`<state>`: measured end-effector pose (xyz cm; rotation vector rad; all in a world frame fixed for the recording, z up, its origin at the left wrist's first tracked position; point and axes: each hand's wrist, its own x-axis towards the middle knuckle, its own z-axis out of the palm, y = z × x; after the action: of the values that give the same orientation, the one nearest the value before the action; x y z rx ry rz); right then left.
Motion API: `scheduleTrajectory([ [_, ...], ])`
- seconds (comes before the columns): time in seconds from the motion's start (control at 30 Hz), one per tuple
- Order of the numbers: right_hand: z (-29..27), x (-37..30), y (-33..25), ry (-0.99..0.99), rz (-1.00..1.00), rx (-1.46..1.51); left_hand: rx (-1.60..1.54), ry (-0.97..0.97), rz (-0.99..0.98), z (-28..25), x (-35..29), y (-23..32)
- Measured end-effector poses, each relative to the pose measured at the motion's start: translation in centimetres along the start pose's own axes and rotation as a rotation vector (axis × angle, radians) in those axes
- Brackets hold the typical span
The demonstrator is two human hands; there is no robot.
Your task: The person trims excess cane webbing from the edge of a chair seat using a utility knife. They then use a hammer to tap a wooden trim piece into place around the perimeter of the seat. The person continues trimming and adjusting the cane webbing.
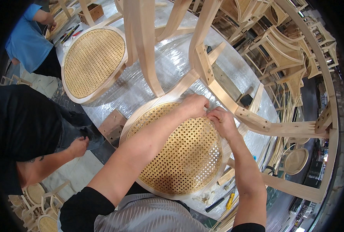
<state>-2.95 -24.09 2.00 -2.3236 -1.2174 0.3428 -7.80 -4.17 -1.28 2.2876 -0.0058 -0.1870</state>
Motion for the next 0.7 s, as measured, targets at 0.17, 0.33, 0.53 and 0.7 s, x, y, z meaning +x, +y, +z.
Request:
scheduleTrajectory([
  [0.17, 0.1, -0.2, 0.3, -0.008, 0.013, 0.019, -0.007, -0.013, -0.012, 0.0, 0.0, 0.0],
  [0.33, 0.7, -0.9, 1.3, 0.065, 0.177, 0.169, -0.003, -0.007, 0.002, 0.1, 0.0, -0.1],
  [0.53, 0.9, -1.3, 1.5, 0.069, 0.097, 0.192, -0.009, 0.001, 0.018, 0.1, 0.0, -0.1],
  [0.7, 1.1, -1.0, 1.1, 0.040, 0.054, 0.122, -0.014, 0.012, 0.025, 0.1, -0.1, -0.3],
])
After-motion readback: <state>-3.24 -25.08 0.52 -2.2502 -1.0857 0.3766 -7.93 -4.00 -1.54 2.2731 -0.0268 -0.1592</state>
